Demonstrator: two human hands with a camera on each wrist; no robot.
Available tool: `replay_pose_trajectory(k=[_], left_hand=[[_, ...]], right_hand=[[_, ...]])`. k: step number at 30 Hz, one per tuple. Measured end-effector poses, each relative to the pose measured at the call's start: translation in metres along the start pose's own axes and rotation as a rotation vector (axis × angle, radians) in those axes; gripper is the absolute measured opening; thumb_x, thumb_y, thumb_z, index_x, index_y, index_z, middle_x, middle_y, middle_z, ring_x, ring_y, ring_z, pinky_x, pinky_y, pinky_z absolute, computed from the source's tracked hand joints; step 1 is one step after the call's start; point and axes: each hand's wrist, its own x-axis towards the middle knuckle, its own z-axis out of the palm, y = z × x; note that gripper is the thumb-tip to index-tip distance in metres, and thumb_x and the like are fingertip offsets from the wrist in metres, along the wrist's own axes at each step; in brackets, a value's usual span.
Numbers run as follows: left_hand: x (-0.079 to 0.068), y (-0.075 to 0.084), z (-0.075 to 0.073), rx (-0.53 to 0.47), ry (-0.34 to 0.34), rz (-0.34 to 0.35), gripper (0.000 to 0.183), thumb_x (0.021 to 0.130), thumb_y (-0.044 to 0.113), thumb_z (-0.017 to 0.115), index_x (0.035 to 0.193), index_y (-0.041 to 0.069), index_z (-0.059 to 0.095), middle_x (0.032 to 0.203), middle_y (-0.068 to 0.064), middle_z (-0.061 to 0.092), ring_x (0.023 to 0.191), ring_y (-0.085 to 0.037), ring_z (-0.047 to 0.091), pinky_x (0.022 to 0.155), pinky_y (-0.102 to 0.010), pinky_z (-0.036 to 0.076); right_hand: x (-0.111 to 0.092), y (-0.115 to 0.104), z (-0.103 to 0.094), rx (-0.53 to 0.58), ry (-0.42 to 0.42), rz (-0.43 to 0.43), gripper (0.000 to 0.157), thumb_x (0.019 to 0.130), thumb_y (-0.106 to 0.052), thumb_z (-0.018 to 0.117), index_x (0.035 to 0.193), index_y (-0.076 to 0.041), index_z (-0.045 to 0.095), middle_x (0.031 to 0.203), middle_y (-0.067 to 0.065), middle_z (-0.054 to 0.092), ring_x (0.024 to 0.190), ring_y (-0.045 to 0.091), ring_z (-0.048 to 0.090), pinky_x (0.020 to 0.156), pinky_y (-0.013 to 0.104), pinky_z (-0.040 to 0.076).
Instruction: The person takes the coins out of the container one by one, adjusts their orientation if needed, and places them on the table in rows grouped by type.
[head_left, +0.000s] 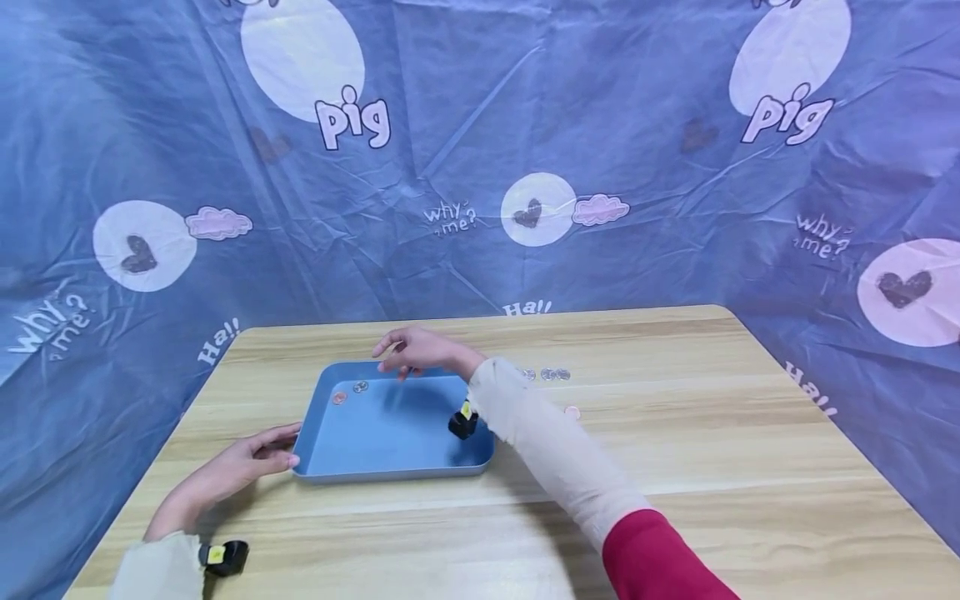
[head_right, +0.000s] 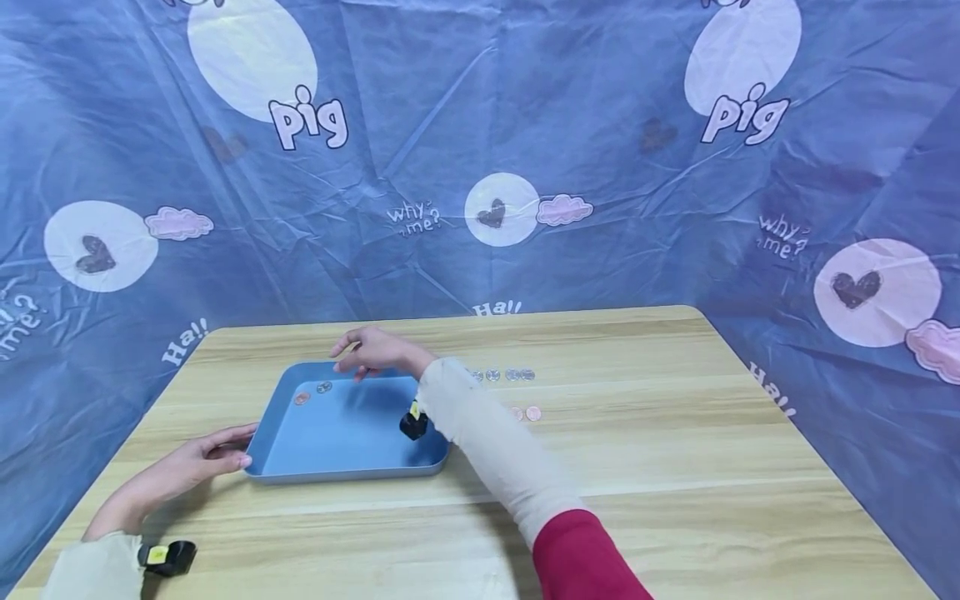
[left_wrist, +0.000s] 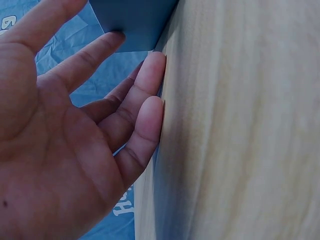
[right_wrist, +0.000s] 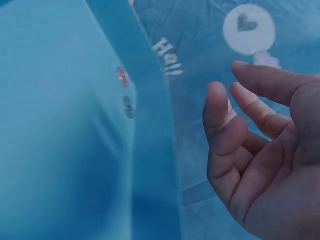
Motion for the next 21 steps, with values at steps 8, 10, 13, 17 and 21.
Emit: replay_pose_trajectory(k=[8,10,13,17,21], left_hand=[[0.000,-0.002,-0.001,-0.013,-0.011,-0.006,0.070,0.096,0.029,0.060,0.149,-0.004,0.029,0.149,-0.030,0.034,0.123,-0.036,0.053,0.086,-0.013,0.043],[0.001,-0.001,-0.001,-0.008,-0.009,-0.011,0.070,0.096,0.030,0.060,0.149,-0.004,0.030,0.149,-0.029,0.035,0.124,-0.035,0.053,0.086,-0.013,0.042],[0.002,0.000,-0.001,-0.001,-0.012,-0.009,0.070,0.096,0.031,0.060,0.149,-0.003,0.030,0.149,-0.029,0.035,0.124,-0.035,0.053,0.087,-0.014,0.043],[0.002,0.000,-0.002,-0.012,-0.026,0.002,0.070,0.096,0.029,0.059,0.149,-0.005,0.028,0.149,-0.031,0.034,0.124,-0.037,0.052,0.086,-0.015,0.044],[0.002,0.000,-0.002,-0.011,-0.020,-0.004,0.070,0.096,0.029,0.060,0.149,-0.003,0.029,0.150,-0.029,0.034,0.124,-0.037,0.052,0.087,-0.016,0.044]], right_hand=[[0.027,0.018,0.028,0.089,-0.008,0.037,0.041,0.096,-0.018,0.061,0.135,-0.008,0.054,0.117,0.021,0.066,0.065,0.018,0.062,0.057,0.028,0.044],[0.032,0.022,0.034,0.100,-0.009,0.039,0.040,0.096,-0.018,0.060,0.135,-0.009,0.055,0.114,0.019,0.068,0.063,0.017,0.062,0.056,0.027,0.045],[0.038,0.028,0.041,0.078,-0.012,0.056,0.038,0.096,-0.019,0.060,0.133,-0.012,0.056,0.106,0.015,0.069,0.063,0.015,0.062,0.054,0.026,0.046],[0.041,0.029,0.047,-0.010,-0.045,0.068,0.040,0.096,-0.017,0.060,0.135,-0.012,0.054,0.098,0.008,0.068,0.062,0.014,0.061,0.054,0.025,0.048],[0.043,0.029,0.051,-0.061,-0.044,0.077,0.041,0.096,-0.016,0.060,0.136,-0.012,0.053,0.088,0.005,0.067,0.061,0.014,0.060,0.053,0.024,0.046]])
